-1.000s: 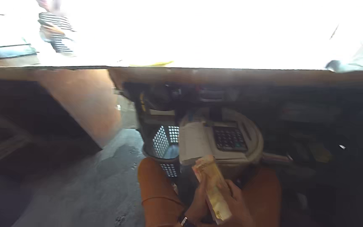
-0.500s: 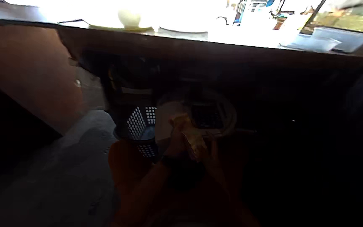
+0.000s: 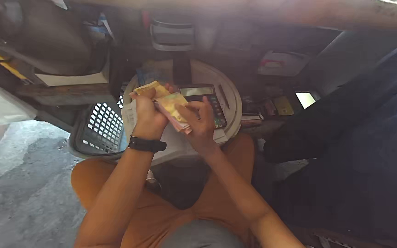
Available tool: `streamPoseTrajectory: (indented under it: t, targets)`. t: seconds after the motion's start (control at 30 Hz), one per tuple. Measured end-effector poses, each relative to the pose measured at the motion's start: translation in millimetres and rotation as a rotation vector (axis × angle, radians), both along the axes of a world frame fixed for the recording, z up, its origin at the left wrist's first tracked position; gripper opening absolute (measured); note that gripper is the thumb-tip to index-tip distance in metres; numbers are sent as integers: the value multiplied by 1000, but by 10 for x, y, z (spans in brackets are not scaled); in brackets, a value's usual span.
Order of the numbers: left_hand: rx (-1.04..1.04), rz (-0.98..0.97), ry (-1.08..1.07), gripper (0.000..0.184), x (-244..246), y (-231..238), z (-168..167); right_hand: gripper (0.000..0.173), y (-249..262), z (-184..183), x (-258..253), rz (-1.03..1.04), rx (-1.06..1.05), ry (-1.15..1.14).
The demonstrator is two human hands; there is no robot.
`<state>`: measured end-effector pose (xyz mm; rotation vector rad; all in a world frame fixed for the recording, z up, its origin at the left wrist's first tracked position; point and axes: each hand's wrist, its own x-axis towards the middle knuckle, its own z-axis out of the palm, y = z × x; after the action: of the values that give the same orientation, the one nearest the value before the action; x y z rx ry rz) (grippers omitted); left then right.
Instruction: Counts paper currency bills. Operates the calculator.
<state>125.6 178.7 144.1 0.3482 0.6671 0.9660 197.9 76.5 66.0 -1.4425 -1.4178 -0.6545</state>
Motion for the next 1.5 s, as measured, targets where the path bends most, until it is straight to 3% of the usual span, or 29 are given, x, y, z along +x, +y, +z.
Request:
streamPoseTrajectory:
  t: [0.13,0.3,0.37,0.47,0.63,0.73,0.9,1.03,1.13,1.5]
  targets:
    - [-23,-41,-70,35,-175,285,-84,26,228,-121,-128,84,8,6]
    - [426,-249,-134,49,-1020,441,-397,23,-118,-209,-501,259,-111,46]
    - [564,-258,-65,56,-1526,505,-614,20,-467,-231,-381,171,-173,79]
    - [468,-187,-49,56,-1979,396,-858,26,-861,-323,163,-146,-345,163]
    - [302,-146,-138,53,-1849,2,-847,44,-892,-291,646,-347,-570,172]
    - [228,-157,-231,50,-1668,-173,-764,37,-785,-270,655,-375,-563,174]
    - [313,-169,-293,52,-1539,-178,-780,32,-691,-223,690,-376,-666,185]
    - [371,-159,-207,52,-1580,-165,-826,37,-517,-17,465,-243,-620,140]
    - [363,-112,-161,52,-1617,-202,-850,29,-407,-148,358,-167,-619,136]
    - [363,-55,-150,51,-1709,-197,-864,33,-422,-108,410,-191,-519,195]
